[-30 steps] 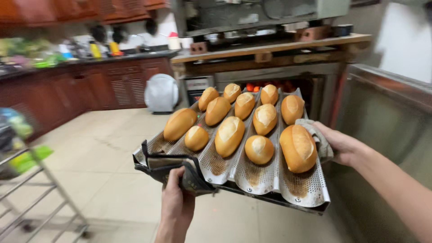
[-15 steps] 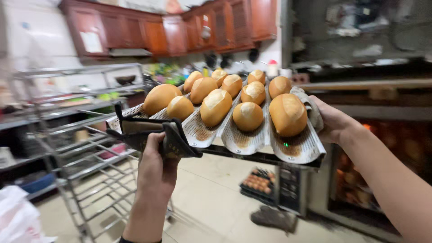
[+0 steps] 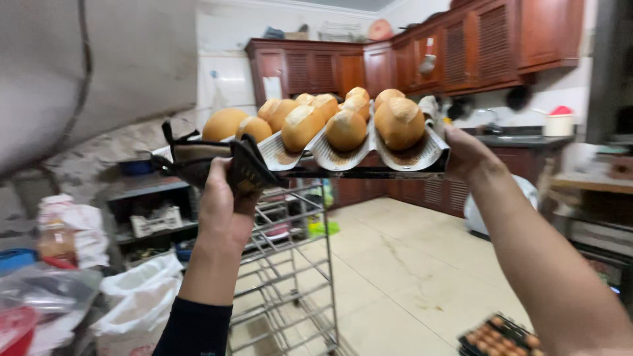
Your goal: The person places sliced meat onto pizza bases on a baking tray. They then remove multiple trays of baked bread from an oven and place them on a metal rack.
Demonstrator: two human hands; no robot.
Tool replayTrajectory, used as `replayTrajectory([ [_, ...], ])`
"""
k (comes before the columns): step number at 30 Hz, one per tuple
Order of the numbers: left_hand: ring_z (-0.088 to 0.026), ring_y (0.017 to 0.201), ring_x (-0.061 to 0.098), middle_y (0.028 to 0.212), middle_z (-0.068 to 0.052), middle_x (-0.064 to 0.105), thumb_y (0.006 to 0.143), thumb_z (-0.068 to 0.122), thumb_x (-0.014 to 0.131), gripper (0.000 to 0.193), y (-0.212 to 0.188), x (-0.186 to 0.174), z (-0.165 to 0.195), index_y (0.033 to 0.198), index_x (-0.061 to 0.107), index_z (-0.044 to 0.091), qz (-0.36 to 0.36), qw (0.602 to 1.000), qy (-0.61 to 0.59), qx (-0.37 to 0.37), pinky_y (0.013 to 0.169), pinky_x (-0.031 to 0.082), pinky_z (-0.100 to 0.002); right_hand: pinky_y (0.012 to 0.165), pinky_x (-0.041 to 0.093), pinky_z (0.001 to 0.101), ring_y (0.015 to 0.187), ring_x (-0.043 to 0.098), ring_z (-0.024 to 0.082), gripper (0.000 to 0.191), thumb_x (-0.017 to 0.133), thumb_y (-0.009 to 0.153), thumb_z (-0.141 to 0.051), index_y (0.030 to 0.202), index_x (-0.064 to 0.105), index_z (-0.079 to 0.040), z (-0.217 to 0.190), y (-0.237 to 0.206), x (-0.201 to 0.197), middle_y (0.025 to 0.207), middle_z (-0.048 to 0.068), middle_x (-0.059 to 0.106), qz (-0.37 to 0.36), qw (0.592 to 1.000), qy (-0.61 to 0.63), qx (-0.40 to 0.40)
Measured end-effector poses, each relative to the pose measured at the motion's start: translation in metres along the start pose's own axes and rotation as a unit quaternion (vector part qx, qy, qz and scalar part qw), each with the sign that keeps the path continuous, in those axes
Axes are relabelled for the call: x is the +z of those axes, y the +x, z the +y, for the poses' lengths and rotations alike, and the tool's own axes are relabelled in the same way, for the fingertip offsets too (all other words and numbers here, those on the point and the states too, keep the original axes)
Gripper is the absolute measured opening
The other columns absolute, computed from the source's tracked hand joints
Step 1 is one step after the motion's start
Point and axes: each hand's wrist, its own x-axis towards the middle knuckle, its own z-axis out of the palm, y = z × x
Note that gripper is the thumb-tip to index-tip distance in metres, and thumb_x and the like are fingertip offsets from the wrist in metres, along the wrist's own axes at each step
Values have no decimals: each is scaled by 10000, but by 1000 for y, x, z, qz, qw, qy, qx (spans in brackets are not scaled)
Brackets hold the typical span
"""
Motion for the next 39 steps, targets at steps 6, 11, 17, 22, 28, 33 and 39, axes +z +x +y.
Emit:
replayTrajectory([
  [6,-149,876,707,969,8,728,934,260,623,152,44,-27,8,1025,677,151,84,994,23,66,771,586,-350,922,602,393,1050,716,226,509,564,1035,-409,1333,605,1,46,96,23,1239,161,706,-56,996,66,17],
  [11,-155,915,689,1024,-3,704,898,187,640,195,64,-45,-7,1083,659,129,155,979,29,128,795,586,-364,966,587,375,1100,701,218,513,542,1032,-448,1352,589,-50,85,158,43,1288,125,689,-124,962,234,66],
  [17,-149,966,682,1128,0,686,848,129,660,357,91,-40,-44,1204,633,137,208,957,33,199,816,586,-358,976,581,336,1076,694,168,281,541,1125,-279,1295,600,-64,135,219,4,1213,84,695,-174,915,354,88],
  [22,-156,935,695,1102,-6,690,817,130,687,355,151,-23,-73,1168,639,108,264,944,24,196,810,612,-371,843,581,297,927,677,111,220,547,1137,-285,1222,625,-98,128,235,-64,1057,14,705,-89,963,252,27],
  [28,-160,872,706,1044,-38,723,785,81,748,299,234,-12,-103,1069,661,42,297,916,18,269,768,619,-323,738,546,281,854,666,116,385,548,1042,-373,1210,680,-53,102,228,-95,1003,33,729,86,993,-79,36],
  [33,-143,830,703,1023,-19,699,760,83,744,322,268,-11,-96,1059,623,95,297,918,-5,262,706,629,-325,688,533,343,825,645,157,359,587,1029,-333,1228,705,-60,120,275,-56,991,55,721,69,977,-199,12],
  [39,-149,811,701,1018,-28,702,767,121,748,319,306,-18,-93,1056,636,50,287,928,18,239,652,592,-320,787,574,296,927,679,100,330,613,1012,-299,1225,703,-65,145,335,-42,1078,32,747,50,985,-162,2],
])
